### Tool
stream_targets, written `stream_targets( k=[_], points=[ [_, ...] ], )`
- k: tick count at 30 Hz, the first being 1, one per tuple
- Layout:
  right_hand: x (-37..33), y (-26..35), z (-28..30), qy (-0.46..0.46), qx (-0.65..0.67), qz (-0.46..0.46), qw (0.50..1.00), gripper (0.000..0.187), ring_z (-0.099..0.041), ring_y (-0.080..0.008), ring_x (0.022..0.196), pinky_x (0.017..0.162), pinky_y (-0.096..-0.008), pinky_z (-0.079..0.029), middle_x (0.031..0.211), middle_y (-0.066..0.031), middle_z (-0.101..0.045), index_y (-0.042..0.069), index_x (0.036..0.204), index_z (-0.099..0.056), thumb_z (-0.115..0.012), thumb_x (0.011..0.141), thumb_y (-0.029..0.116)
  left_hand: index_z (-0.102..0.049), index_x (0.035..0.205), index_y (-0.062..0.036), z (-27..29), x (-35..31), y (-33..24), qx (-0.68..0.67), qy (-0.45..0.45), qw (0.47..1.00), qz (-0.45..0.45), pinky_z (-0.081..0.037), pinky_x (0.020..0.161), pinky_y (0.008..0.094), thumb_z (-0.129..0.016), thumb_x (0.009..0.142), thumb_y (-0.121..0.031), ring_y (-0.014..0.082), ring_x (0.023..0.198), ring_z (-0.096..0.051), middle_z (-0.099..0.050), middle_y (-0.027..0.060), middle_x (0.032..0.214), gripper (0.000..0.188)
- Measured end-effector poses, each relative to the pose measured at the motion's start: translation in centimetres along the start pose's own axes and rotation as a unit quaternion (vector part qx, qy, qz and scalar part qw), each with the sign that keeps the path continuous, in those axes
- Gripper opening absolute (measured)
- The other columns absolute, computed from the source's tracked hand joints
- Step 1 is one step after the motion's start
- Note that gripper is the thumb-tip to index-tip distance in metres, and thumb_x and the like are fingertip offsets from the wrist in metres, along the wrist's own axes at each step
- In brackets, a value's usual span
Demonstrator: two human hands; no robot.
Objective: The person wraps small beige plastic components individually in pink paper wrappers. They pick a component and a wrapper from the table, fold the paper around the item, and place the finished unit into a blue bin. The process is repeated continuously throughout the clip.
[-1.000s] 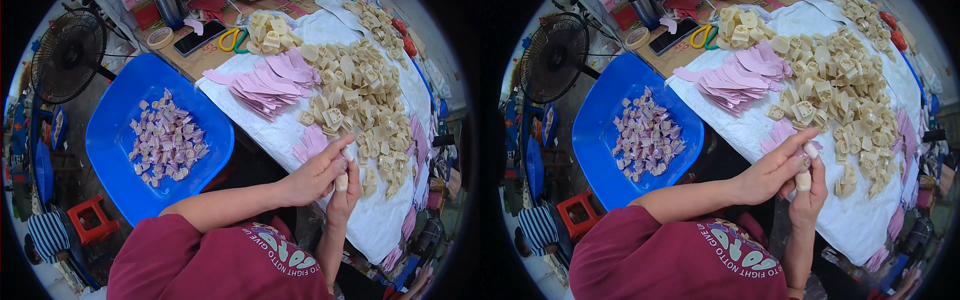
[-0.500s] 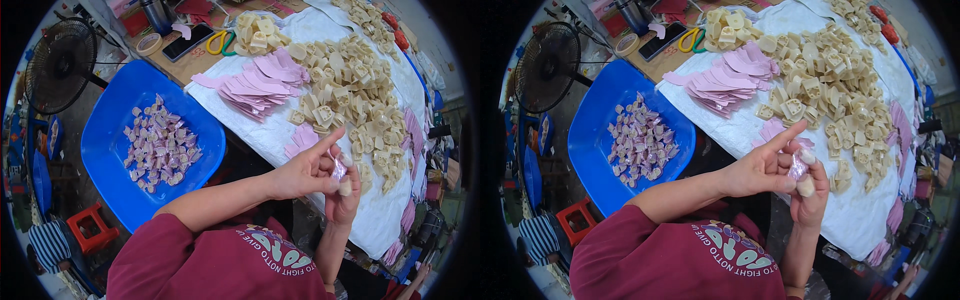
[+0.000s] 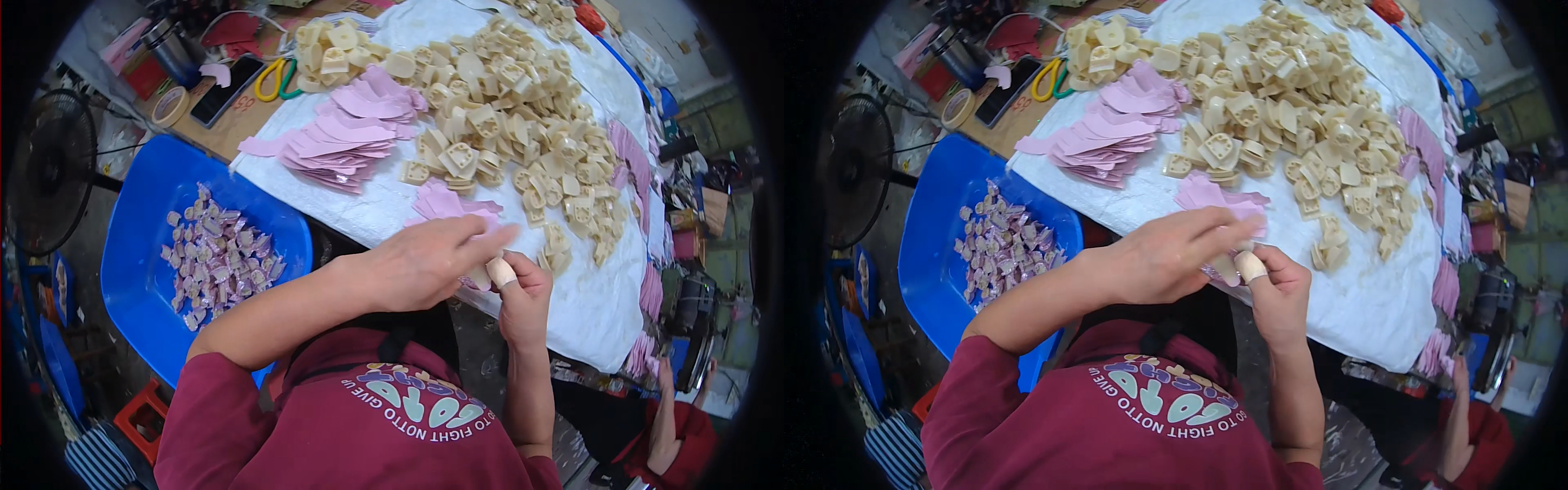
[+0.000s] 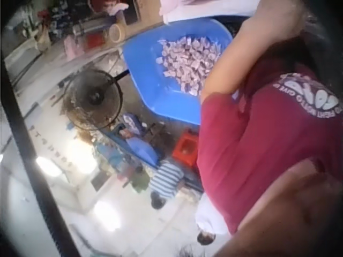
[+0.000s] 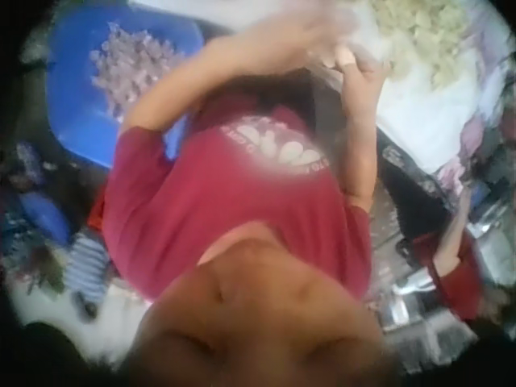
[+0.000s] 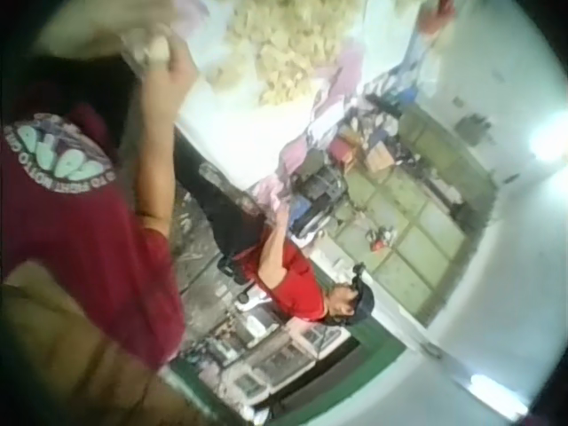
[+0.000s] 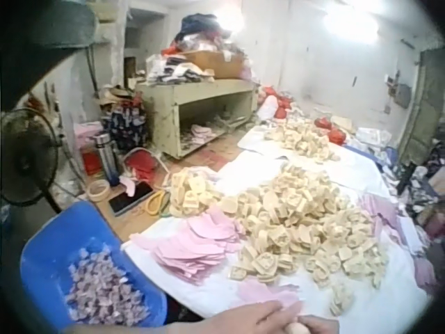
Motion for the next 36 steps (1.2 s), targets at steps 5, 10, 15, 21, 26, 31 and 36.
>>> stream_targets(
  k=[5,10,15,21,26,31,36],
  points=[
    [-0.9,1.9,-0.1,-0.007,-0.069,0.09,0.994,0.019,-0.059,-0.007,0.082,0.074,-0.0226,-0.048,0.093,-0.0046,-0.067,-0.003,0.107,-0.065,-0.058,0.092,0.005,-0.057,0.115,-0.0038,0.0,0.1,0.3,0.04,0.028,0.998,0.05,-0.05,0.07,0.0385,-0.075,0.065,-0.01,0.0314,0.081,-0.061,-0.06,0.0121,0.091,0.054],
    [0.3,1.8,0.1,0.022,0.002,0.084,0.996,0.02,-0.057,-0.0071,0.083,0.074,-0.022,-0.046,0.094,-0.0024,-0.066,-0.002,0.11,-0.064,-0.058,0.094,0.009,-0.06,0.104,-0.0012,0.5,0.2,0.8,0.008,-0.052,0.995,0.088,-0.05,0.058,0.0341,-0.077,0.065,-0.011,0.0257,0.068,-0.062,-0.061,0.0111,0.082,0.044],
    [0.1,1.7,0.2,-0.033,0.005,0.113,0.993,0.022,-0.055,-0.0056,0.082,0.074,-0.0225,-0.044,0.091,-0.0006,-0.064,-0.002,0.107,-0.064,-0.055,0.096,0.015,-0.06,0.1,-0.0016,-0.1,0.5,0.5,0.041,-0.1,0.989,0.102,-0.05,0.056,0.0323,-0.078,0.064,-0.013,0.0232,0.063,-0.062,-0.061,0.0099,0.077,0.042],
    [1.4,0.5,0.1,-0.021,0.13,0.04,0.99,0.027,-0.056,-0.0073,0.087,0.078,-0.0223,-0.044,0.093,-0.0011,-0.063,-0.001,0.112,-0.062,-0.049,0.099,0.019,-0.061,0.095,-0.0007,-0.6,-0.2,2.1,0.006,-0.173,0.97,0.17,-0.051,0.056,0.0274,-0.08,0.065,-0.013,0.0179,0.062,-0.064,-0.065,0.0102,0.078,0.038],
    [0.9,1.1,0.3,-0.11,-0.074,0.099,0.986,0.026,-0.054,-0.0059,0.083,0.074,-0.0218,-0.045,0.092,0.0007,-0.062,-0.002,0.113,-0.061,-0.049,0.097,0.015,-0.06,0.09,0.0006,-1.2,-0.4,2.6,0.039,-0.2,0.958,0.2,-0.051,0.057,0.0273,-0.079,0.066,-0.013,0.017,0.064,-0.065,-0.065,0.0107,0.078,0.034],
    [1.5,-0.9,-0.3,-0.034,0.099,0.04,0.994,0.026,-0.055,-0.0077,0.089,0.081,-0.0223,-0.045,0.095,-0.0015,-0.062,-0.002,0.116,-0.059,-0.049,0.096,0.009,-0.057,0.09,-0.0012,-1.3,-1.0,3.9,-0.012,-0.21,0.947,0.241,-0.05,0.055,0.0378,-0.078,0.064,-0.018,0.0303,0.064,-0.064,-0.061,0.0128,0.077,0.038],
    [1.1,-0.7,-1.1,-0.033,-0.071,0.073,0.994,0.032,-0.055,-0.0084,0.095,0.085,-0.0232,-0.045,0.104,-0.0051,-0.062,-0.004,0.124,-0.053,-0.051,0.093,0.005,-0.061,0.094,-0.0008,-1.8,-1.7,4.0,0.049,-0.183,0.955,0.226,-0.051,0.06,0.0285,-0.08,0.065,-0.014,0.0211,0.067,-0.065,-0.063,0.0126,0.078,0.037]
  ],
)
Point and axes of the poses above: each hand's wrist, its own x-axis towards the middle knuckle, its own z-axis out of the back of the hand, y = z × x, the point moved 10 cm from there along x, towards the middle knuckle
